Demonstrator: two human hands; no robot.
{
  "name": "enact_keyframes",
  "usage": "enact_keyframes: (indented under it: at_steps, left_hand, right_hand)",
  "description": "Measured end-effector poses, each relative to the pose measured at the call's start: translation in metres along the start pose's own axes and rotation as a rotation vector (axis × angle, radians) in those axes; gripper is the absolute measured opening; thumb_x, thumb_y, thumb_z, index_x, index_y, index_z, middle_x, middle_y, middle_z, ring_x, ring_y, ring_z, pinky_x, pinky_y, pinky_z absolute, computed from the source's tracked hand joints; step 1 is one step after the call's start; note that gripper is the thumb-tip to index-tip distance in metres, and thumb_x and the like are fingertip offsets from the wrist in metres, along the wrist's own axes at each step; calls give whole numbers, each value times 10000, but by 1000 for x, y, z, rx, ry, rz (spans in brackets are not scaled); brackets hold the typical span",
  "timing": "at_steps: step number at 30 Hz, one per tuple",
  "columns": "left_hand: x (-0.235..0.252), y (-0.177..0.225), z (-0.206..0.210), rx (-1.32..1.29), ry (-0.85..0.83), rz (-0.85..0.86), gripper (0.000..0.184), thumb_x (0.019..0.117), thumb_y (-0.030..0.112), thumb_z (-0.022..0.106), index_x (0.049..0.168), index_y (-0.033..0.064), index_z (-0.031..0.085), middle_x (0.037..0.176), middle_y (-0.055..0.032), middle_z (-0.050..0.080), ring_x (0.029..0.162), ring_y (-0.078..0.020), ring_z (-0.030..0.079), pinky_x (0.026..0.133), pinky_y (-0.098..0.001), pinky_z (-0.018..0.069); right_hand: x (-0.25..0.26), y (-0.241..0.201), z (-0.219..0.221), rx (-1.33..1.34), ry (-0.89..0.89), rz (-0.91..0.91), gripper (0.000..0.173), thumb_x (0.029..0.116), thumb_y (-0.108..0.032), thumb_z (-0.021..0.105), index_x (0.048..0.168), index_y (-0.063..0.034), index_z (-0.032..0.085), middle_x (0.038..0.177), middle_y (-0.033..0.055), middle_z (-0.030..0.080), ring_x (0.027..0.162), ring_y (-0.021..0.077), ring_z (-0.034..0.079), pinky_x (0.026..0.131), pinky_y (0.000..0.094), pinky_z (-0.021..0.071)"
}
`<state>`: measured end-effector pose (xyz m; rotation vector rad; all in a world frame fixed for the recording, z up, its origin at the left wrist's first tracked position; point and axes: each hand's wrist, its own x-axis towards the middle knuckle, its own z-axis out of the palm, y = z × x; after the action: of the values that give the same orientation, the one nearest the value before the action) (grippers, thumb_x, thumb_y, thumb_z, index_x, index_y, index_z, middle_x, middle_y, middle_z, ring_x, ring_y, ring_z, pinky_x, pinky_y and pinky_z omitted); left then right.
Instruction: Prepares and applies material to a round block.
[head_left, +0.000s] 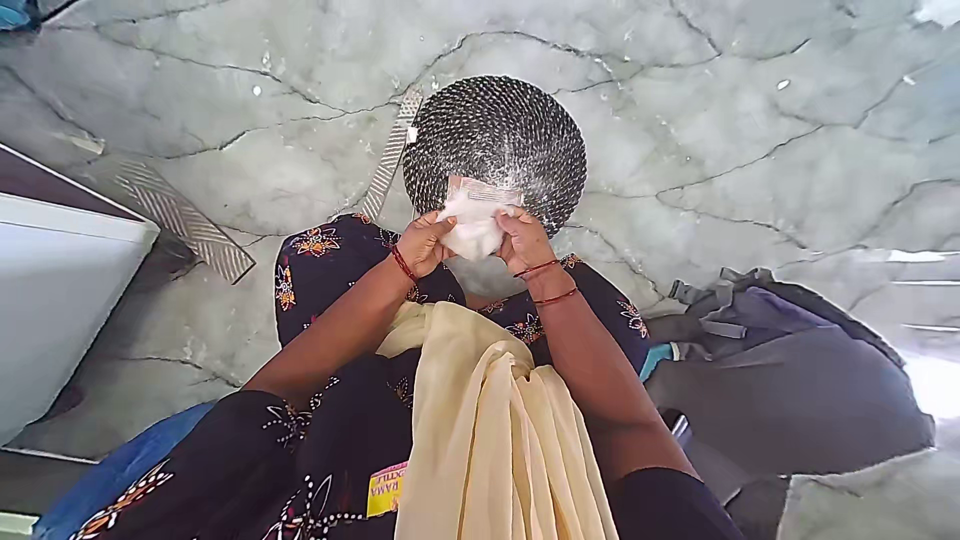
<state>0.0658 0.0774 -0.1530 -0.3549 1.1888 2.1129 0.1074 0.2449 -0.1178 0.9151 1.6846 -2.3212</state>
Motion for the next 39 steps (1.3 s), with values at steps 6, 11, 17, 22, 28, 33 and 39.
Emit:
enact_keyframes:
  at_steps: [6, 11, 17, 22, 28, 33, 39]
  left_hand:
    - [-3, 2, 0, -82, -91, -31, 226, 1097, 76, 426, 1294, 57, 536, 1065, -86, 716, 930, -196, 730, 813, -394, 625]
    - [-3, -1, -2, -141, -150, 29, 201, 1099, 43, 394, 1200, 81, 564, 1001, -43, 733, 910, -150, 736, 828, -352, 625]
    - [-2, 1, -7, -300, -273, 96, 298, 1117, 145, 286, 1247, 132, 554, 1087, -60, 738, 1006, -190, 731, 871, -387, 620]
    - [1, -2, -13, -449, -434, 117, 264, 1089, 225, 382, 1211, 157, 607, 1109, -73, 754, 1049, -209, 732, 899, -409, 616]
    - [5, -4, -18, -418, -652, 188, 389, 951, 391, 718, 1250, 144, 681, 1153, -63, 757, 1083, -192, 727, 927, -398, 610]
    - [1, -2, -16, -323, -577, 185, 634, 865, -27, 679, 1422, 197, 476, 1221, -25, 733, 1104, -190, 722, 946, -398, 610]
    - [1, 5, -16, -288, -577, 245, 910, 897, -87, 523, 1618, 277, 102, 1440, -17, 585, 1218, -226, 667, 972, -428, 598]
  right_hand:
    - [-3, -5, 0, 109, 29, 74, 251, 1130, -214, 390, 1276, -59, 523, 1003, 96, 676, 817, 179, 696, 687, 344, 600]
    - [-5, -4, -1, 109, -78, 63, 174, 1111, -119, 393, 1111, -79, 562, 894, 44, 687, 745, 137, 697, 655, 308, 605]
    - [-1, -6, -9, 300, -96, 25, 208, 1118, -142, 336, 1131, -109, 541, 940, 62, 710, 775, 171, 715, 643, 335, 606]
    - [-2, -1, -11, 414, -291, -61, 304, 1120, -164, 267, 1117, -147, 571, 958, 45, 749, 833, 165, 745, 687, 339, 631]
    - [1, 5, -13, 445, -365, -140, 315, 1115, -167, 276, 1117, -157, 590, 973, 13, 756, 900, 137, 742, 791, 335, 629]
    - [1, -3, -17, 444, -287, -77, 344, 1126, -221, 230, 1154, -164, 568, 979, 51, 753, 825, 180, 747, 629, 343, 623]
    - [3, -4, -29, 495, -436, -127, 410, 1107, -329, 200, 1192, -186, 575, 1025, 59, 766, 832, 188, 754, 611, 334, 618]
